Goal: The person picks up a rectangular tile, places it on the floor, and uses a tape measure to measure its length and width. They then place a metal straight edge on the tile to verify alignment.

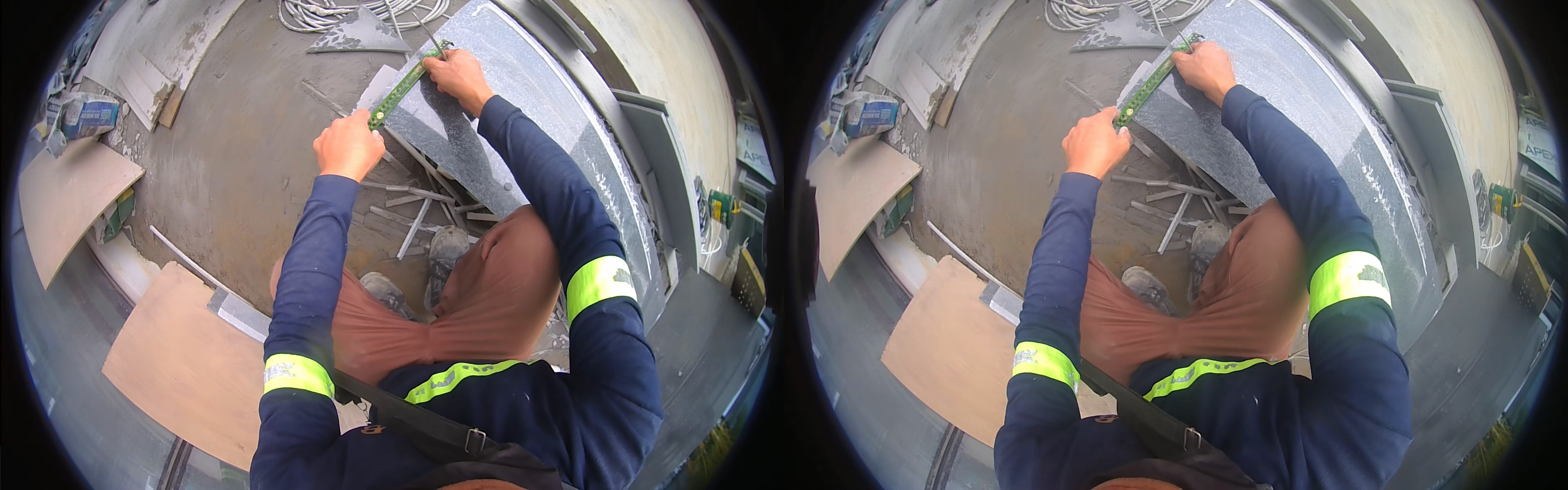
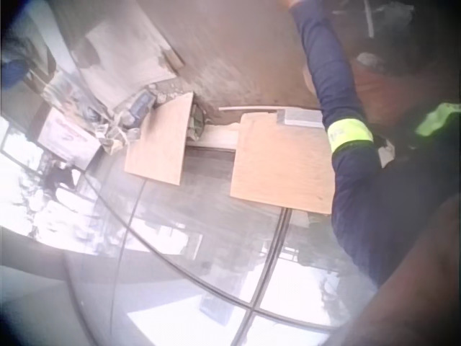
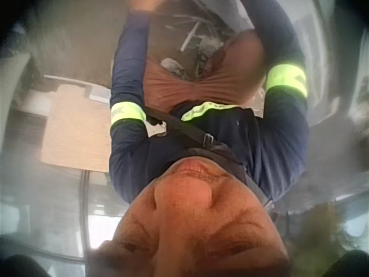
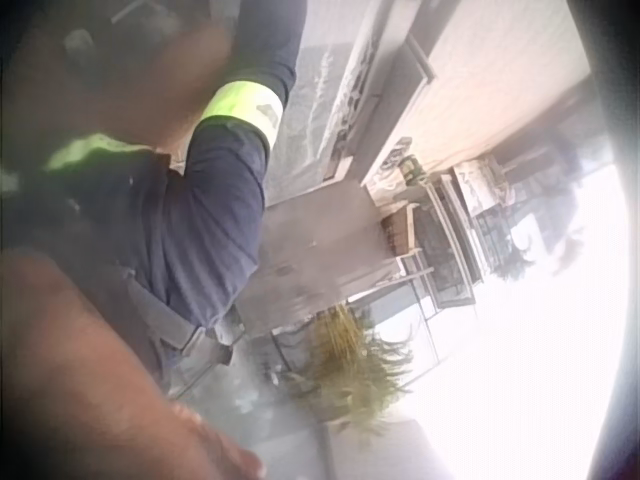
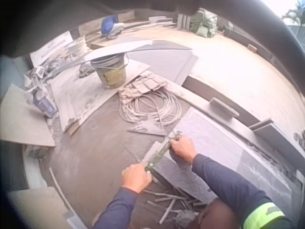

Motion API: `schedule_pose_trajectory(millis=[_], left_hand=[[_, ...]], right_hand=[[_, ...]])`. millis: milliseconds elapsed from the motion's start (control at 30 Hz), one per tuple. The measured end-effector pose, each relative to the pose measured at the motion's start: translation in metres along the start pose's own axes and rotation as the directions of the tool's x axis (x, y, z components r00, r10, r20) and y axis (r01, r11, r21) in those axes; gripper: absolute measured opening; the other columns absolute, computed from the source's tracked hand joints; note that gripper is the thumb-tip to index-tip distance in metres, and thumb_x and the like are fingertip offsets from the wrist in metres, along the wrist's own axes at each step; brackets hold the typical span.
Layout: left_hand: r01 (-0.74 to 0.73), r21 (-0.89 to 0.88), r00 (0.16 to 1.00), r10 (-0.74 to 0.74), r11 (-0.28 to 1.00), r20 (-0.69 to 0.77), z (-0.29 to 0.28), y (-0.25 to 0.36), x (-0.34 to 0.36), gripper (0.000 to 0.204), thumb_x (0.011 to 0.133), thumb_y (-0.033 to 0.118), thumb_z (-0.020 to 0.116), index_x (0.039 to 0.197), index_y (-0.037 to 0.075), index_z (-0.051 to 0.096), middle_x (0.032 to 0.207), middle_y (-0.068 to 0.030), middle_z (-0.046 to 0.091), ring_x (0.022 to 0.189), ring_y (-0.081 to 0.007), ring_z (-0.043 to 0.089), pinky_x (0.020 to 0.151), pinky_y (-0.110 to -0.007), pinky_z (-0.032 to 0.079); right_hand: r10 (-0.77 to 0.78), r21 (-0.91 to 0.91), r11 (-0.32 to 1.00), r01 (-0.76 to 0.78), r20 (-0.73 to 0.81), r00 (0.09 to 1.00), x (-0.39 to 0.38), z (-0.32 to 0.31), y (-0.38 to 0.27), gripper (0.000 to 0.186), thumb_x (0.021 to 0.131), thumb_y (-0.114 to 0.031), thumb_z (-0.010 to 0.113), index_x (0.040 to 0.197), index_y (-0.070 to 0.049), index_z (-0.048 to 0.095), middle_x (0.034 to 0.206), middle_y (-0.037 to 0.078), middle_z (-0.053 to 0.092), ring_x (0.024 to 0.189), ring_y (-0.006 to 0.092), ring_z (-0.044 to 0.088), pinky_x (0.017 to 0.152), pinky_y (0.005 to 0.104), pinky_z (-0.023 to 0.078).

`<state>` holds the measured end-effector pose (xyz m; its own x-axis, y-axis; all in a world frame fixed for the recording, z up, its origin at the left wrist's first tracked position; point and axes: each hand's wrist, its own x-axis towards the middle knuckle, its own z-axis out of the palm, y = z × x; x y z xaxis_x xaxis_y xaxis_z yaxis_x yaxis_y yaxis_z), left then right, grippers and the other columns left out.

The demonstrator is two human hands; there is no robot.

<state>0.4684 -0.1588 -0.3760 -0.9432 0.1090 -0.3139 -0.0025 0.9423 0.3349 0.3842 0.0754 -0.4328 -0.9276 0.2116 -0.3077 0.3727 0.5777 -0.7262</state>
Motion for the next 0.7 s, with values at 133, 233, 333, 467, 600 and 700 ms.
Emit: schedule_pose_trajectory(millis=[133,233,333,467,600,700], left_hand=[[0.029,0.010,0.999,-0.029,1.000,0.021,0.001,0.003,0.008,0.034,0.082,0.031,0.075,0.112,0.014,0.076,0.100,-0.0167,0.078,0.100,-0.0388,0.074,0.089,-0.051,0.056],[0.054,0.005,0.997,-0.054,0.999,0.049,-0.006,0.005,0.013,0.035,0.080,0.033,0.076,0.110,0.016,0.079,0.101,-0.0169,0.078,0.101,-0.0379,0.074,0.090,-0.050,0.057],[0.061,0.024,0.996,-0.062,0.998,0.063,-0.009,0.006,0.014,0.038,0.080,0.035,0.076,0.114,0.019,0.081,0.104,-0.0168,0.078,0.102,-0.0369,0.074,0.093,-0.048,0.056],[0.066,0.038,0.991,-0.070,0.997,0.115,-0.010,0.002,0.021,0.043,0.081,0.038,0.075,0.119,0.019,0.080,0.109,-0.0157,0.078,0.106,-0.0352,0.073,0.096,-0.045,0.056],[0.069,0.027,0.985,-0.072,0.997,0.156,-0.014,0.000,0.028,0.046,0.078,0.038,0.075,0.119,0.019,0.081,0.115,-0.0151,0.078,0.110,-0.0337,0.072,0.098,-0.044,0.055],[0.089,-0.008,0.977,-0.086,0.996,0.195,-0.014,-0.004,0.034,0.047,0.076,0.038,0.074,0.118,0.019,0.081,0.116,-0.0151,0.077,0.111,-0.0329,0.072,0.098,-0.043,0.055]], right_hand=[[-0.084,-0.053,0.995,0.082,-0.035,0.996,0.010,0.003,0.011,0.040,0.087,-0.036,0.066,0.093,0.002,0.078,0.075,0.018,0.074,0.080,0.0334,0.075,0.080,0.0433,0.058],[-0.060,-0.049,0.997,0.058,-0.040,0.997,0.014,0.005,0.015,0.040,0.087,-0.037,0.066,0.093,0.001,0.078,0.081,0.020,0.076,0.088,0.0367,0.075,0.085,0.0453,0.058],[-0.009,-0.064,0.998,0.010,0.012,1.000,0.011,0.002,0.006,0.040,0.088,-0.037,0.065,0.091,0.001,0.078,0.083,0.020,0.076,0.089,0.0373,0.075,0.087,0.0455,0.058],[-0.031,-0.087,0.996,0.034,0.041,0.999,0.010,-0.002,0.001,0.040,0.089,-0.037,0.065,0.086,0.000,0.078,0.078,0.019,0.076,0.087,0.0362,0.076,0.086,0.0448,0.058],[-0.003,-0.052,0.999,0.010,0.117,0.993,0.014,-0.008,0.002,0.042,0.091,-0.039,0.065,0.081,0.000,0.077,0.071,0.016,0.074,0.082,0.0338,0.076,0.084,0.0432,0.058],[0.023,-0.028,0.999,-0.019,0.152,0.988,0.007,-0.013,-0.004,0.047,0.094,-0.043,0.064,0.082,0.000,0.076,0.071,0.016,0.074,0.083,0.0323,0.076,0.085,0.0415,0.058]])
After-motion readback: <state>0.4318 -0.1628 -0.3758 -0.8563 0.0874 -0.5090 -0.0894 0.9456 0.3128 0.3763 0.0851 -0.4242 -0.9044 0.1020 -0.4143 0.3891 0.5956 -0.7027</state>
